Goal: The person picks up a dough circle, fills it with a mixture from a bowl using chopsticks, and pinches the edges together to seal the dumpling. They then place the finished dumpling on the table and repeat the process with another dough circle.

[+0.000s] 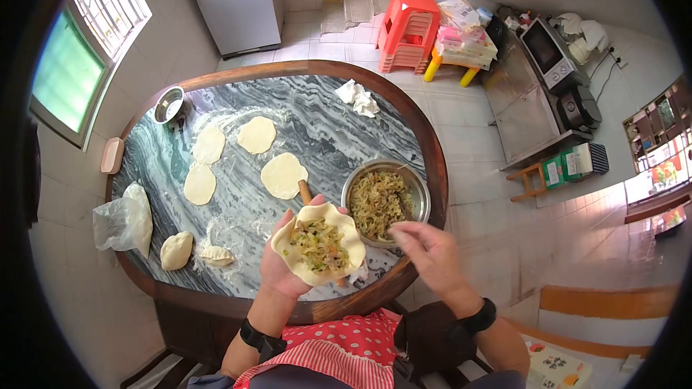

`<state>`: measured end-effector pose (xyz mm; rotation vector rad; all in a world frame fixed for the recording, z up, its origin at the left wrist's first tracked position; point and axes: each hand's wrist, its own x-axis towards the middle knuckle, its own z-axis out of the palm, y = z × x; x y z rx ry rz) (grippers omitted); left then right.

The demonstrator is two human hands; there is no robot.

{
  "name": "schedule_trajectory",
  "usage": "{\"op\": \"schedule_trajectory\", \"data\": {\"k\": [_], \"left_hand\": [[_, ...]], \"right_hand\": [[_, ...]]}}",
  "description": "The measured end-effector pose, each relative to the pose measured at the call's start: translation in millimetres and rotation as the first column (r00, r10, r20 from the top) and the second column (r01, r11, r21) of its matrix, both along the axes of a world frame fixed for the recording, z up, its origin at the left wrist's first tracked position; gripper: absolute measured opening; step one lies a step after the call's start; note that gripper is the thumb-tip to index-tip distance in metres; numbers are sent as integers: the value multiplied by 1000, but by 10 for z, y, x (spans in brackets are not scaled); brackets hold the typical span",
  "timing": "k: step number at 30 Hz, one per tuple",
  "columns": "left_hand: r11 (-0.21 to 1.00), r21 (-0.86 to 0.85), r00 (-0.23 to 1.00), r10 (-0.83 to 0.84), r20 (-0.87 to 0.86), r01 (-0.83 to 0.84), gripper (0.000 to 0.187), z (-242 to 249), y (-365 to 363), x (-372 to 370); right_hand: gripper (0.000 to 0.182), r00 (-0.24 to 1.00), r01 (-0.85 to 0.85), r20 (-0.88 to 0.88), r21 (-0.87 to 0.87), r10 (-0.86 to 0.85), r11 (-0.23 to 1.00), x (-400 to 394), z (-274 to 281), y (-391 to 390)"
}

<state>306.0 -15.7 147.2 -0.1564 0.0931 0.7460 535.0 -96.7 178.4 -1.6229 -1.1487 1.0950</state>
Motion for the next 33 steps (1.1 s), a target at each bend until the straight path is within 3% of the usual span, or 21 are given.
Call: {"op": "schedule_trajectory", "data": {"k": [1,3,5,12,15,17,19,23,27,29,31,33], "left_hand": [[1000,-4,1000,-8,10,8,54,-13,8,-65],[999,-33,999,-44,-9,44,54,-50,14,-192],[996,-57,998,-67,17,68,54,-75,6,-325],[992,-50,993,-114,28,115,54,-119,-9,-663],[991,-48,991,-126,40,128,55,-117,-19,-722],[990,-38,990,-131,57,134,55,-155,-20,-746],[990,-33,989,-132,70,135,56,-196,-29,-758],[991,12,986,-134,-98,136,57,-290,-45,-757],[991,22,988,-131,-78,133,58,-413,-63,-741],[991,-1,989,-131,-65,131,59,-440,-60,-754],[991,8,981,-129,-142,131,60,-454,-59,-751],[992,8,988,-123,-95,124,60,-540,-63,-745]], "right_hand": [[27,1000,8,10,-4,-8,1000,-202,41,10],[25,982,21,-189,23,-16,1000,-558,85,24],[25,975,75,-210,29,-68,997,-812,78,23],[25,991,88,-108,50,-82,995,-1262,-50,10],[22,994,101,43,57,-103,993,-1371,-10,35],[19,964,20,256,182,-67,983,-1410,31,54],[18,964,30,255,192,-80,981,-1449,10,50],[17,955,37,279,213,-97,976,-1516,30,63],[17,965,38,246,211,-90,977,-1591,22,88],[17,992,82,86,133,-94,988,-1656,-39,92],[17,995,67,71,110,-75,992,-1726,-80,86],[17,997,54,57,87,-59,995,-1799,-103,84]]}}
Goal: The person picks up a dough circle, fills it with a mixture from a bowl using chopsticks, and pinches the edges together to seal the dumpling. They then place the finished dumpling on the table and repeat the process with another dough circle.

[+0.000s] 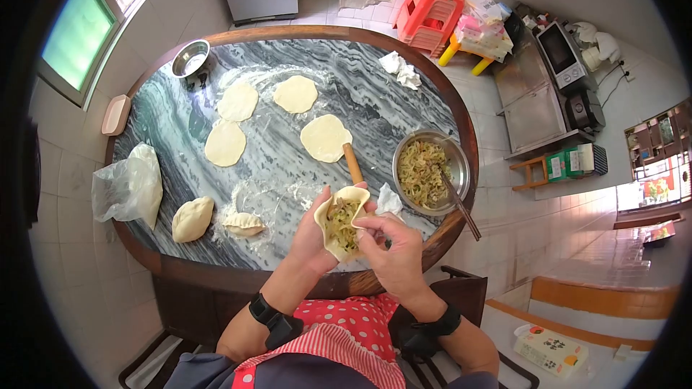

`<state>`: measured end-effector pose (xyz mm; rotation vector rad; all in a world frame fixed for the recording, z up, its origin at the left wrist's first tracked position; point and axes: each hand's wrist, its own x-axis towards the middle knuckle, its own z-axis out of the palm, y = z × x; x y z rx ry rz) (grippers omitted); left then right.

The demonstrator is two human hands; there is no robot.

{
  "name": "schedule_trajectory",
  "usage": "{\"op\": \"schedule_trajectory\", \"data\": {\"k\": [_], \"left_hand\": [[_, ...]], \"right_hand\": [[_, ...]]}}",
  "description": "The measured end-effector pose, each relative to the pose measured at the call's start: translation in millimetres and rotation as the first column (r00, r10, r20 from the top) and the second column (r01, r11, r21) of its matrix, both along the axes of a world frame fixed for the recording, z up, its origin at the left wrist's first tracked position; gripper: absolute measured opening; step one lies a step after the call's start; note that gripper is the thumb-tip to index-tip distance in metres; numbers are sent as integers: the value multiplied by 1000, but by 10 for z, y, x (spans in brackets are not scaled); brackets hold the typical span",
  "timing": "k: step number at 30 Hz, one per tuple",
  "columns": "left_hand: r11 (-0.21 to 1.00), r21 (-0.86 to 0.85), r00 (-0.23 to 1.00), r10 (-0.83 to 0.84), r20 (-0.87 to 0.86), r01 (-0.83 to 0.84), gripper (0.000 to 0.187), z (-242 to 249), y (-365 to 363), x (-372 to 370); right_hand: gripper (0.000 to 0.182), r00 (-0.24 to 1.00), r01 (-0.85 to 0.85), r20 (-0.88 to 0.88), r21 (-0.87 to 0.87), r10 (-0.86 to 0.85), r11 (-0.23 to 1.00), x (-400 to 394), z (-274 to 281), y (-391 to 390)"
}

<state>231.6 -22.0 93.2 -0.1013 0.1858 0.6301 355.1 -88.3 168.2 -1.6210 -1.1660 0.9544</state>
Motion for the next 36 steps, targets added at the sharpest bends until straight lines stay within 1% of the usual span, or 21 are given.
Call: {"op": "schedule_trajectory", "data": {"k": [1,2,4,5,6,7,9,11,13,14,15,16,17,19,21,23,27,29,31,34,36], "left_hand": [[1000,0,999,5,52,-5,61,-25,4,2],[1000,-4,999,6,48,-6,61,-24,0,2],[1000,-1,995,29,-93,-29,62,5,3,13],[1000,-2,995,26,-95,-26,62,1,6,22],[998,-23,988,46,-145,-50,62,-5,9,32],[996,-42,978,66,-196,-76,63,-10,11,41],[996,-36,977,72,-203,-81,63,-12,19,60],[996,-30,975,73,-210,-82,63,19,41,79],[996,-19,938,78,-337,-90,64,94,80,98],[996,-19,938,74,-339,-86,64,76,95,102],[995,-42,955,72,-289,-88,64,40,108,102],[994,-67,969,71,-237,-89,65,30,121,108],[994,-67,969,67,-239,-86,65,44,131,118],[994,-76,937,51,-345,-82,68,116,161,126],[994,-82,936,44,-350,-77,71,107,185,126],[993,-91,935,36,-354,-72,74,103,199,136],[991,-69,942,86,-325,-114,82,89,225,152],[990,-59,942,101,-320,-126,84,89,238,158],[986,-71,920,114,-376,-151,85,101,256,151],[987,-59,925,119,-361,-150,87,50,249,149],[987,-64,922,116,-368,-149,87,36,245,156]], "right_hand": [[17,999,-25,49,21,24,999,-40,2,3],[16,994,-51,97,41,47,998,-82,-4,5],[19,998,-10,59,27,8,1000,-155,-61,13],[19,996,7,85,106,-16,994,-174,-99,22],[19,993,22,109,185,-42,983,-179,-119,30],[19,993,24,108,183,-44,983,-175,-124,37],[19,988,22,145,151,-44,988,-162,-131,64],[18,993,26,112,133,-41,991,-190,-99,84],[18,996,31,80,117,-41,993,-197,-119,91],[18,989,-12,148,164,-12,986,-190,-170,90],[19,976,-58,216,207,12,977,-190,-200,83],[19,977,-53,215,206,7,977,-201,-194,75],[21,974,-66,225,197,21,978,-219,-177,69],[24,973,-77,231,190,31,979,-235,-171,77],[31,948,-118,316,236,38,964,-232,-172,93],[32,943,-110,332,242,24,964,-227,-171,102],[34,932,-78,362,249,-18,965,-267,-174,120],[34,926,-77,378,247,-23,966,-274,-178,143],[33,919,-77,393,247,-27,966,-273,-196,162],[29,915,-92,404,225,-7,970,-263,-216,174],[25,874,-138,486,216,16,967,-261,-187,194]]}}
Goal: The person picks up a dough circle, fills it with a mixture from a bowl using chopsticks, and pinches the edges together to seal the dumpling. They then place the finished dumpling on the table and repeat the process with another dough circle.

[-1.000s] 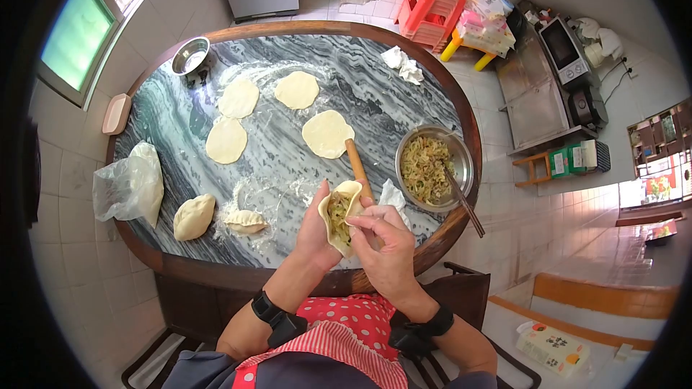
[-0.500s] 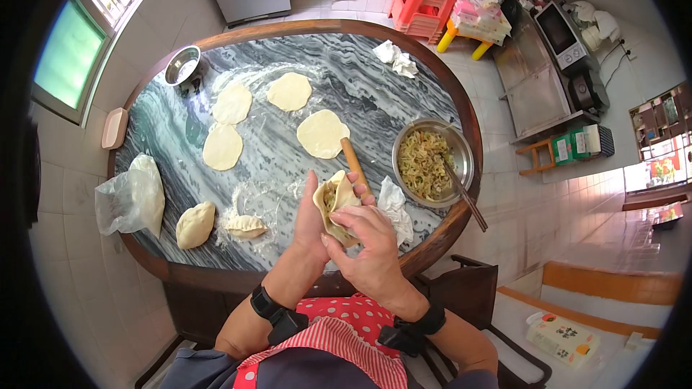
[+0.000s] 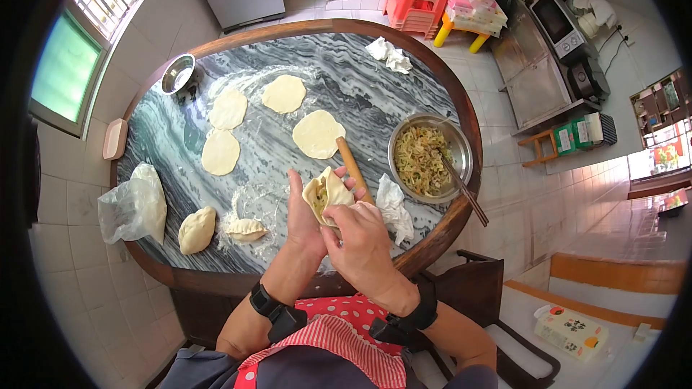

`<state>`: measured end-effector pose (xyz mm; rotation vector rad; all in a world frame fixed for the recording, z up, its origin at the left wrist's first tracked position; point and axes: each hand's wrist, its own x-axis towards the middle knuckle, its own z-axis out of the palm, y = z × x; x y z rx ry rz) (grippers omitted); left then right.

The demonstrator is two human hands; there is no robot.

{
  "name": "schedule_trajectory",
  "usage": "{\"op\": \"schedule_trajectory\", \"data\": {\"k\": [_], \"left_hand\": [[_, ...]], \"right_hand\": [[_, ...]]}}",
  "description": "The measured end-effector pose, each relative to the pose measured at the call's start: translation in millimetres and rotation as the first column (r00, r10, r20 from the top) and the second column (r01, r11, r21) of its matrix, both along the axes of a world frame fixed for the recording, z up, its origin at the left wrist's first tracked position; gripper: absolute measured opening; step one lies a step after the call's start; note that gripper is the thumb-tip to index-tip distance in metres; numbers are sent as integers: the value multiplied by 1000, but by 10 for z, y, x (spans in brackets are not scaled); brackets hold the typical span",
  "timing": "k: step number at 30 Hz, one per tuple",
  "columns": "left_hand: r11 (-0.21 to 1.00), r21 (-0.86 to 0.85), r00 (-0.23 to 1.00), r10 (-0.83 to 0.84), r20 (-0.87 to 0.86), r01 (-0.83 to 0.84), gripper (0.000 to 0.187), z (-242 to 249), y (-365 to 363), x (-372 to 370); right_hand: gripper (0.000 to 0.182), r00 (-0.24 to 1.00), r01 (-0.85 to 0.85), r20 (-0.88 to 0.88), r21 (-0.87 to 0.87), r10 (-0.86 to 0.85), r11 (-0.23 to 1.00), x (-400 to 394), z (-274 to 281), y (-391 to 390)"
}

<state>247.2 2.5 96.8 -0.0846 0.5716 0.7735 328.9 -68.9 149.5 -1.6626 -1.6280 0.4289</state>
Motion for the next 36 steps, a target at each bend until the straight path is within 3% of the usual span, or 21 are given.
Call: {"op": "schedule_trajectory", "data": {"k": [4,7,9,12,20,22,31,34,36], "left_hand": [[1000,5,1000,8,-3,-8,88,-6,-14,19],[1000,3,998,-1,71,1,85,-14,-15,10],[1000,-13,994,12,112,-11,84,-12,-25,3],[999,-23,992,35,125,-32,81,52,-28,42],[999,38,998,30,48,-31,76,160,-50,68],[994,17,994,106,10,-106,75,196,-63,96],[989,-8,988,148,34,-148,71,172,-84,61],[989,-26,981,149,124,-147,70,130,-85,43],[989,-36,986,146,77,-144,69,131,-72,55]], "right_hand": [[23,998,-5,63,65,1,998,-1,-63,4],[27,998,67,-24,72,-65,995,9,-102,-21],[25,969,206,-146,37,-198,978,32,-103,-22],[28,965,218,-155,31,-211,975,115,-104,0],[41,989,145,-34,11,-145,989,83,73,-10],[41,989,151,-4,31,-151,988,89,26,-7],[23,990,129,54,20,-130,991,95,26,21],[19,988,156,-1,-19,-156,988,67,15,37],[19,983,182,-27,14,-182,983,43,32,38]]}}
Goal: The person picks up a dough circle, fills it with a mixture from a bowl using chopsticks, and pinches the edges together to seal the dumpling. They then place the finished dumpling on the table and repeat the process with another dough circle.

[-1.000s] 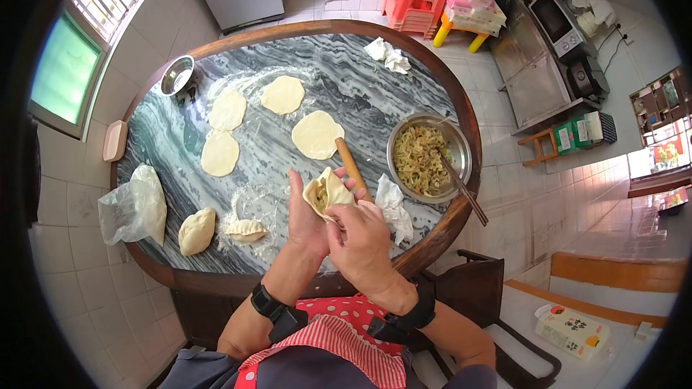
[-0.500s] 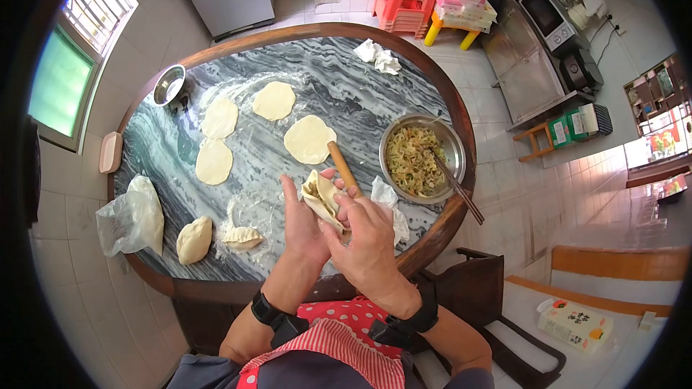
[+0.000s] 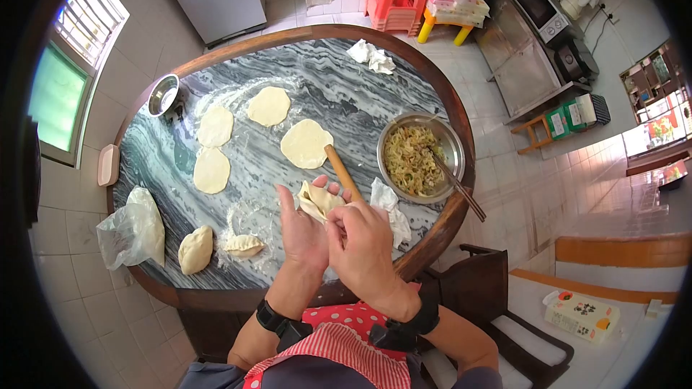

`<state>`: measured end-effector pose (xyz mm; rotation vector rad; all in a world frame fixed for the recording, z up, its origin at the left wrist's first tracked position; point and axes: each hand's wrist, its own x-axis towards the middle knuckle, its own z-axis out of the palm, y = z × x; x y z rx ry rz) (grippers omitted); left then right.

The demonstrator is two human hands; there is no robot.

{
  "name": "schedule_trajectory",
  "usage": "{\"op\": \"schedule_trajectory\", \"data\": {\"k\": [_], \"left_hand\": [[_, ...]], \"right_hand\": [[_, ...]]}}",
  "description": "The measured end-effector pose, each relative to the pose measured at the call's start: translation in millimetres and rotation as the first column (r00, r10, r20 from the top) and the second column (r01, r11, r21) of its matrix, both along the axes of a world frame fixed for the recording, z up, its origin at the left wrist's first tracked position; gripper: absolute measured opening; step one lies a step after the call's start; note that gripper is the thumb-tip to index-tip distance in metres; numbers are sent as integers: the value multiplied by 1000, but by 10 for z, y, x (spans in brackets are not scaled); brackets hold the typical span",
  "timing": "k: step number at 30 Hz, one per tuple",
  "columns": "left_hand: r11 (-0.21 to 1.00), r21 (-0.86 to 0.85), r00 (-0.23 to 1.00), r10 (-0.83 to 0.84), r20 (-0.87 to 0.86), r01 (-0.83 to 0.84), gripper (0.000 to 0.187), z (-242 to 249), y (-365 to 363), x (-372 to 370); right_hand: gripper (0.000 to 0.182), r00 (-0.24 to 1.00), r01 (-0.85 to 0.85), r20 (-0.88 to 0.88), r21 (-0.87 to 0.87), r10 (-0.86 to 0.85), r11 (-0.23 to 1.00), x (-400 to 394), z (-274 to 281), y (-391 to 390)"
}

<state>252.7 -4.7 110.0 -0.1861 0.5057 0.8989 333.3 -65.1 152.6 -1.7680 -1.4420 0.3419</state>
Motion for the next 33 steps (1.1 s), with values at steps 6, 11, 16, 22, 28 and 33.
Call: {"op": "schedule_trajectory", "data": {"k": [6,11,16,22,28,33], "left_hand": [[998,33,998,-46,-37,47,69,-57,19,4],[993,90,993,-84,79,77,69,-174,19,-54],[999,34,999,-40,-28,41,68,-17,29,-43],[994,104,998,-43,50,38,67,-153,23,-86],[981,155,992,-120,27,115,66,-137,28,-85],[985,97,988,-145,49,139,65,-45,87,-83]], "right_hand": [[22,986,-97,141,77,86,992,23,42,20],[29,999,-38,8,-4,39,999,-17,174,114],[31,994,-49,98,-51,54,997,-8,65,139],[21,990,-64,122,-30,67,997,1,0,183],[15,986,-42,160,-2,42,999,26,91,274],[21,974,-127,191,25,120,992,118,167,283]]}}
